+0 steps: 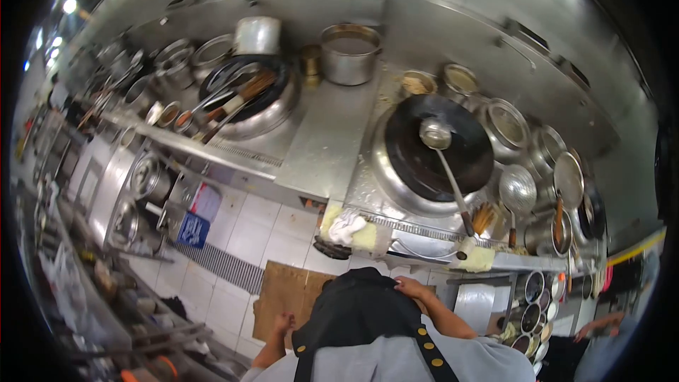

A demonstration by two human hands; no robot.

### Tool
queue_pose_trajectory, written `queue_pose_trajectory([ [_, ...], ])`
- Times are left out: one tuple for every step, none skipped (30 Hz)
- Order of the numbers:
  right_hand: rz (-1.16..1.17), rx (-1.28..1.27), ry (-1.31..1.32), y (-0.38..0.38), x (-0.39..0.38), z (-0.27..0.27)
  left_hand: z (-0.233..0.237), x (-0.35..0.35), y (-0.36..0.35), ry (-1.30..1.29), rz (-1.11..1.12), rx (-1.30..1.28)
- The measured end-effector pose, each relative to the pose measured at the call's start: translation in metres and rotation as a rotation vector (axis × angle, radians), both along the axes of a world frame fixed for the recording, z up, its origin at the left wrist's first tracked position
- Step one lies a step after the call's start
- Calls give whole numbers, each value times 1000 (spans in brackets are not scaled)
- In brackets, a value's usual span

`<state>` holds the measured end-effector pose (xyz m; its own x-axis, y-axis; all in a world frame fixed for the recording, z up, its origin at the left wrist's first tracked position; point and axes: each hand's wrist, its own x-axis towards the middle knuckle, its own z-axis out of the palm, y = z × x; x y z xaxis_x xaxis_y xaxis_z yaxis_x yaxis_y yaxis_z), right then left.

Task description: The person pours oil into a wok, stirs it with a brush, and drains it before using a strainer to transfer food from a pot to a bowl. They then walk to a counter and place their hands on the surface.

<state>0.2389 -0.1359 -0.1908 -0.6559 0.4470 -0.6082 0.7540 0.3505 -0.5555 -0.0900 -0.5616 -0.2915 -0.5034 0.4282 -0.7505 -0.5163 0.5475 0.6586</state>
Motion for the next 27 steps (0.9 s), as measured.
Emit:
queue_pose_trajectory([
  [41,-12,-8,6,-12,-5,-27,-7,-12,-111,70,70],
  [74,-66,66,10,-22,-23,-42,0,-27,-224,137,137],
  [98,-127,136,8,-25,-38,-45,10,-34,-197,201,113],
  [135,-162,87,11,-33,-41,-43,11,-36,-167,256,88],
  [104,-216,20,15,-41,-34,-30,16,-36,-152,279,53],
  [15,-241,-32,15,-42,-32,-12,24,-32,-138,289,17],
  [-109,-345,-54,17,-35,-50,6,34,-27,-146,279,-10],
  [-16,-331,-66,41,-17,-128,35,42,-12,-63,238,-47],
  [-69,-316,-141,44,-12,-114,49,49,-9,19,191,-81],
  [-56,-287,-112,45,-2,-115,-12,59,-31,124,94,-18],
  [-242,-359,-276,42,-3,-81,-64,68,-49,237,4,45],
  [-323,-399,-224,39,6,-76,-77,75,-50,352,-75,108],
  [-369,-381,-250,34,9,-62,-81,82,-58,340,-83,95],
  [-410,-359,-274,27,12,-49,-84,88,-60,264,-17,221],
  [-408,-367,-287,19,16,-47,-81,94,-63,188,55,346],
  [-443,-398,-301,14,21,-51,-91,84,-64,272,-12,397],
  [-478,-425,-312,12,24,-54,-81,74,-57,359,-74,449],
  [-475,-426,-320,8,20,-51,-62,64,-45,447,-129,502],
  [-394,-377,-351,4,9,-44,-92,60,-66,242,-49,438],
  [-312,-328,-378,4,0,-39,-93,54,-75,35,62,367],
  [-132,-179,-324,8,-8,-68,-62,47,-70,-148,189,287],
  [47,-31,-266,14,-15,-105,-37,33,-62,-150,192,283],
  [57,99,-112,12,-26,-115,-14,22,-54,-142,213,116],
  [67,225,42,5,-45,-122,5,17,-51,-134,233,-53],
  [21,106,-22,0,-75,-100,22,14,-50,-139,239,-64],
  [-24,-12,-84,-2,-111,-71,35,10,-48,-66,255,-57],
  [6,-19,-29,-2,-135,-79,49,8,-46,8,273,-49],
])
